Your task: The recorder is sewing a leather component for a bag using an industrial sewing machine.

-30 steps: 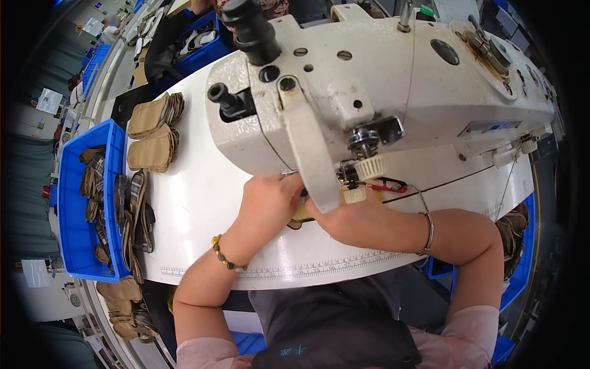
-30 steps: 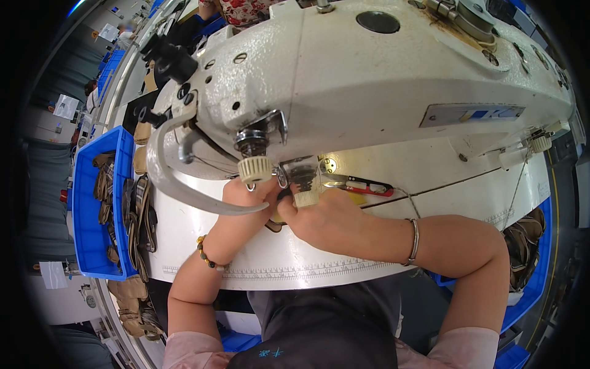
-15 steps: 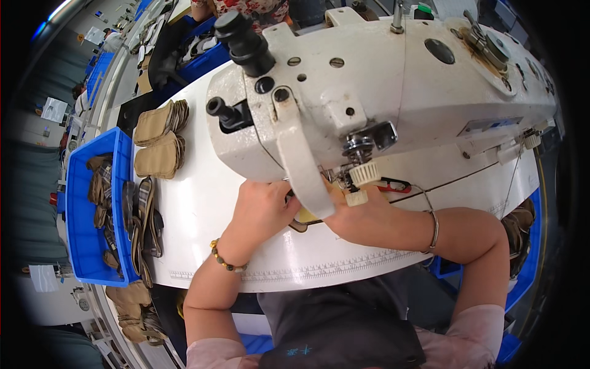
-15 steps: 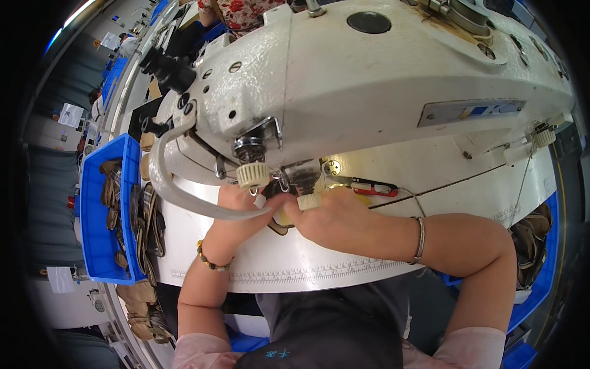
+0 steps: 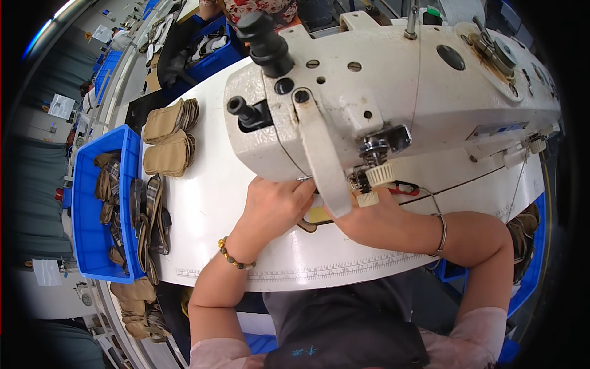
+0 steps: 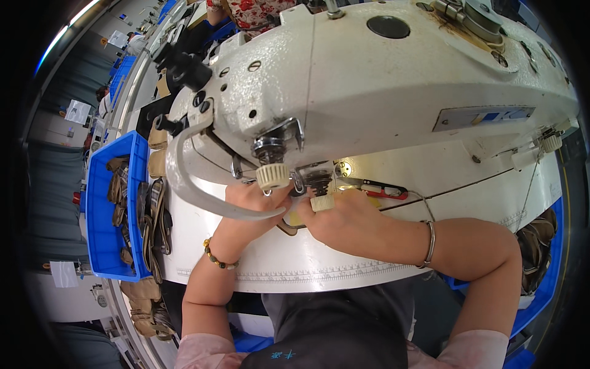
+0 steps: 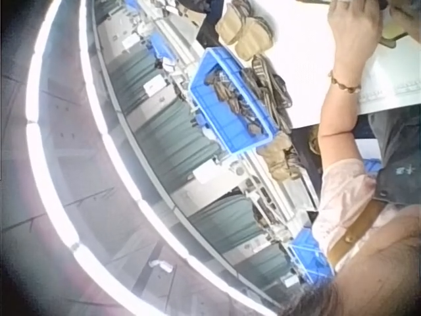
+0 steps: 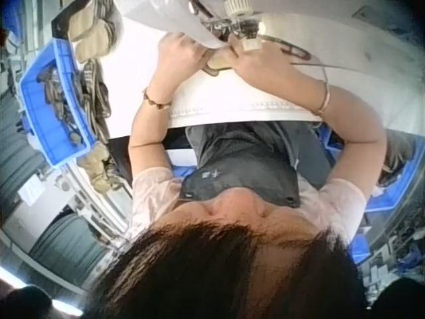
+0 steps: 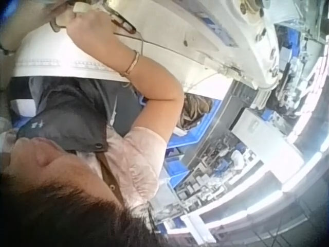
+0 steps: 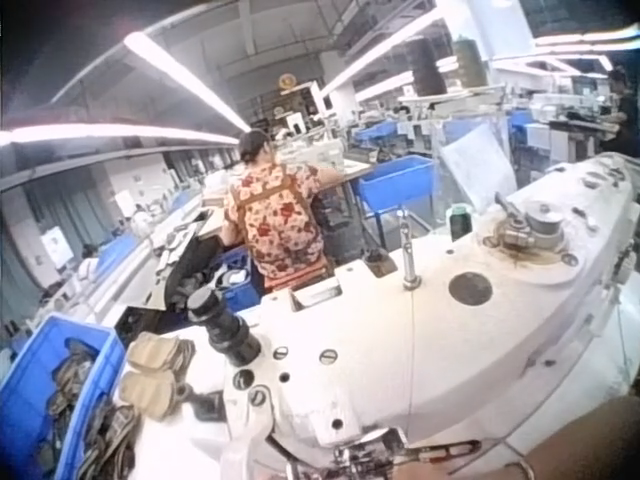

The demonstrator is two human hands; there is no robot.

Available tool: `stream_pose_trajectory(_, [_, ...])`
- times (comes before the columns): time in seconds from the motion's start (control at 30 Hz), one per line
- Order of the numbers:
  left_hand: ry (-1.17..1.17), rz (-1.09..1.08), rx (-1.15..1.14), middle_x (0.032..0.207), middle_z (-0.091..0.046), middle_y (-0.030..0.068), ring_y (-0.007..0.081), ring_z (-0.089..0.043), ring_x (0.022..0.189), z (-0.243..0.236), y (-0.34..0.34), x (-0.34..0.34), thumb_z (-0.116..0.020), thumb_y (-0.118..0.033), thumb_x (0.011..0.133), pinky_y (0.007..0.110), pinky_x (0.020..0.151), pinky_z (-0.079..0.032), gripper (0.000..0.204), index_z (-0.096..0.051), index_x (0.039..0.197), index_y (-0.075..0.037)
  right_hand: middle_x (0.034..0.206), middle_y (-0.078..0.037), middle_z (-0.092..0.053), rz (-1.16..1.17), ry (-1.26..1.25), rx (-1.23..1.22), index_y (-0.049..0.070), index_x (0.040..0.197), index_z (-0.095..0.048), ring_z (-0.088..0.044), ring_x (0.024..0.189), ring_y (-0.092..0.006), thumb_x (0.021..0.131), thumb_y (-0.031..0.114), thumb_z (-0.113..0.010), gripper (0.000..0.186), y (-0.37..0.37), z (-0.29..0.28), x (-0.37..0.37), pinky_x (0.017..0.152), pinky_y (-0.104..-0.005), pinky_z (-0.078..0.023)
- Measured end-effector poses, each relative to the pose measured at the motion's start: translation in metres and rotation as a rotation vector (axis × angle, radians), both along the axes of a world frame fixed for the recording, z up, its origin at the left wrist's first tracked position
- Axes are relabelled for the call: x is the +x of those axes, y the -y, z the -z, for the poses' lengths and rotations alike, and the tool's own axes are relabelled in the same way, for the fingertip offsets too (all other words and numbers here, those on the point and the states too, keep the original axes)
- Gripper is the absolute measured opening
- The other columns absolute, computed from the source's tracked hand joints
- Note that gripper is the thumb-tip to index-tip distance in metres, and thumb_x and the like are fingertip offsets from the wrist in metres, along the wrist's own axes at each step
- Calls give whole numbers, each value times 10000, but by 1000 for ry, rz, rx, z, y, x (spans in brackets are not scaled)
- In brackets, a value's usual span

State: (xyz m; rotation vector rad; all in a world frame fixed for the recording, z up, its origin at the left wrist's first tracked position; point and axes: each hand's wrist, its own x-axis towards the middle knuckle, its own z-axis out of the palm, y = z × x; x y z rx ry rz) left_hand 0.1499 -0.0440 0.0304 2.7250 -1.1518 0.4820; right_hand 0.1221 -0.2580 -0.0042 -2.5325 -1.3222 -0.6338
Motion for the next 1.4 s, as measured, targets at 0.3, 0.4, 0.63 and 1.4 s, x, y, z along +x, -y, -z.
stream_pose_trajectory(0.3, [-152, 23, -40, 777, -650, 68, 285, -646, 766, -6, 5, 4, -746, -113, 640, 431, 693, -505, 268, -745, 908, -105, 611, -87, -628, -2, 24, -17, -74, 1023, -625, -621, 484, -172, 704, 102, -665, 366, 0, -5, -2, 437, -308, -468])
stream_pose_trajectory(0.4, [-170, -2, -36, 766, -644, 69, 289, -641, 754, -3, 7, 2, -746, -123, 652, 430, 694, -499, 247, -746, 898, -99, 622, -87, -633, 14, 35, -36, -64, 1006, -627, -626, 495, -174, 703, 113, -667, 352, -1, -6, -1, 446, -312, -475])
stream_pose_trajectory(0.63, [-157, -36, -7, 733, -626, 62, 279, -627, 721, 3, 10, -3, -754, -145, 671, 415, 690, -486, 242, -741, 907, -94, 623, -83, -627, 44, 97, -1, -44, 963, -630, -653, 569, -198, 677, 110, -674, 328, -2, -3, 3, 457, -327, -476])
stream_pose_trajectory(1.4, [119, -127, -89, 1010, -650, 8, 190, -613, 941, 7, 11, -16, -734, -126, 678, 386, 882, -434, 293, -746, 970, -106, 646, -49, -606, 51, 192, 68, 2, 933, -676, -583, 456, -187, 699, 89, -666, 250, -2, 12, 20, 402, -338, -468])
